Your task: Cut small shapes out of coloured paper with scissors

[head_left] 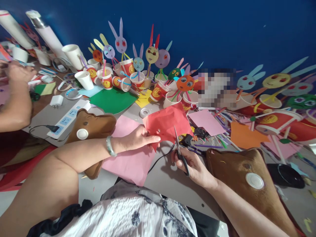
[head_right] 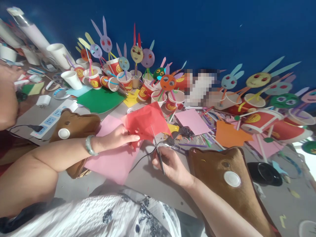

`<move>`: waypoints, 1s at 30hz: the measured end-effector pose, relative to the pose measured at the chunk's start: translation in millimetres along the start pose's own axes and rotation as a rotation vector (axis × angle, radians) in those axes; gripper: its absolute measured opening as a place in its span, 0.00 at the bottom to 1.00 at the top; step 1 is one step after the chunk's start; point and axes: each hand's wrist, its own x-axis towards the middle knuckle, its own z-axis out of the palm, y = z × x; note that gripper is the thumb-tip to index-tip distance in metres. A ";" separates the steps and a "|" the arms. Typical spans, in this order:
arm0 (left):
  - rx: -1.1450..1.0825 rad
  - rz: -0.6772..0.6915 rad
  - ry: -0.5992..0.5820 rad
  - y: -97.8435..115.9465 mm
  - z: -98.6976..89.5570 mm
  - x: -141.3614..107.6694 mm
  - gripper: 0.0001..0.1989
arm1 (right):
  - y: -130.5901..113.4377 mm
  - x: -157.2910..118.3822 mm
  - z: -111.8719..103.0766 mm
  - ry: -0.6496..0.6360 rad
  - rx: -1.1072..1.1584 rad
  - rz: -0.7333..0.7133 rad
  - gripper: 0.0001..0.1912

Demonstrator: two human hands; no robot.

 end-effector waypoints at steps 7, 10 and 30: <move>0.010 -0.009 0.014 1.4 0.0 0.0 0.17 | 2.6 0.2 0.2 -0.007 0.005 -0.001 0.34; 0.001 -0.004 0.020 1.2 -0.5 0.6 0.16 | 4.4 -0.1 -0.1 -0.012 0.020 0.000 0.35; 0.039 0.116 0.061 13.5 1.1 -0.8 0.14 | 0.9 -0.5 -1.5 -0.034 0.023 0.024 0.35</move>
